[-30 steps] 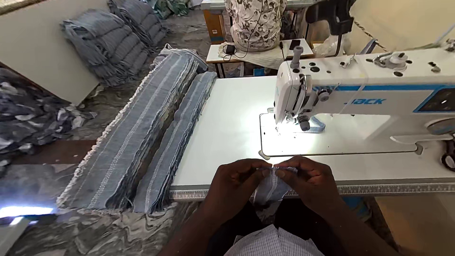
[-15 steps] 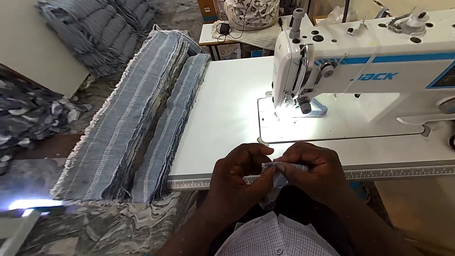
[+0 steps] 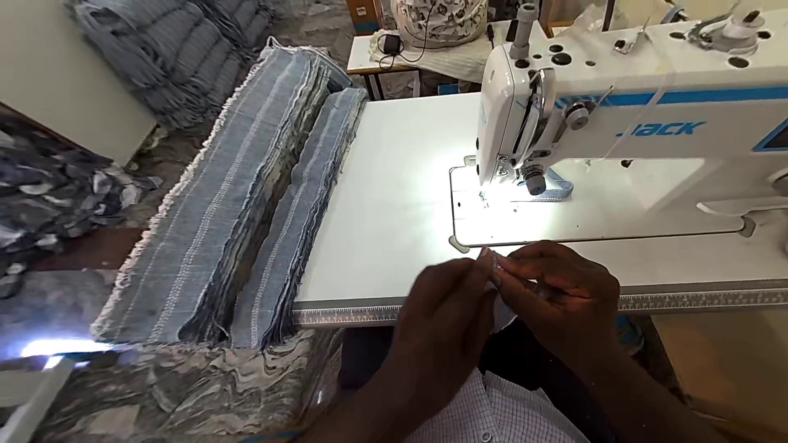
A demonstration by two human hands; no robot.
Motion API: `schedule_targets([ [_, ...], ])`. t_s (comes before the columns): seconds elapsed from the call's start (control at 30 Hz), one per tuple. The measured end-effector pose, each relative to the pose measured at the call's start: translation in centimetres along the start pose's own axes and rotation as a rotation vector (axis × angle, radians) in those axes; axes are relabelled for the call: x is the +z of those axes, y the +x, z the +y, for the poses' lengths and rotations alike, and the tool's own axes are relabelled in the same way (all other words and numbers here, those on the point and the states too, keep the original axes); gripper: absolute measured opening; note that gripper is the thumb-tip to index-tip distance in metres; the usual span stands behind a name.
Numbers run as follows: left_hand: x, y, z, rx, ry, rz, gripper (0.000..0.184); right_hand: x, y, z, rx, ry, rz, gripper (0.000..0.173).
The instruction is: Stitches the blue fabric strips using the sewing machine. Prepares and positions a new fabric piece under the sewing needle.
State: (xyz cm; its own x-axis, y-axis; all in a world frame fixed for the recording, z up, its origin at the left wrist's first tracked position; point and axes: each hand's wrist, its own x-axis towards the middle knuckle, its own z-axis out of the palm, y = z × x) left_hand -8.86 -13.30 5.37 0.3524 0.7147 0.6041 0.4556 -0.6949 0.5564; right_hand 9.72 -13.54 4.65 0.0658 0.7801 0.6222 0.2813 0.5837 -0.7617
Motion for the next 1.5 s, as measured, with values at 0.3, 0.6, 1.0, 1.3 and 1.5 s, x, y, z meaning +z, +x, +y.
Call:
schedule_targets([
  [0.3,-3.8,3.3,-1.7,-0.005,-0.247,-0.237,0.018,-1.0,0.5,-0.1,0.072,0.030,-0.164,0.007],
  [0.6,-3.1,2.8,-1.2,-0.257,-0.554,-0.156,0.005,-1.8,0.8,-0.7,0.086,0.097,-0.089,0.013],
  [1.0,-3.4,3.0,-0.6,-0.328,-0.997,-0.204,0.006,-0.4,0.4,-1.8,0.345,0.496,0.022,0.009],
  [1.3,-2.7,1.5,0.4,-0.105,-0.589,-0.112,0.008,-1.3,1.3,1.3,0.182,0.518,-0.157,0.009],
  [1.5,-2.7,2.2,0.2,-0.166,-0.577,-0.065,0.004,-0.3,1.0,0.5,0.204,0.378,-0.072,0.008],
])
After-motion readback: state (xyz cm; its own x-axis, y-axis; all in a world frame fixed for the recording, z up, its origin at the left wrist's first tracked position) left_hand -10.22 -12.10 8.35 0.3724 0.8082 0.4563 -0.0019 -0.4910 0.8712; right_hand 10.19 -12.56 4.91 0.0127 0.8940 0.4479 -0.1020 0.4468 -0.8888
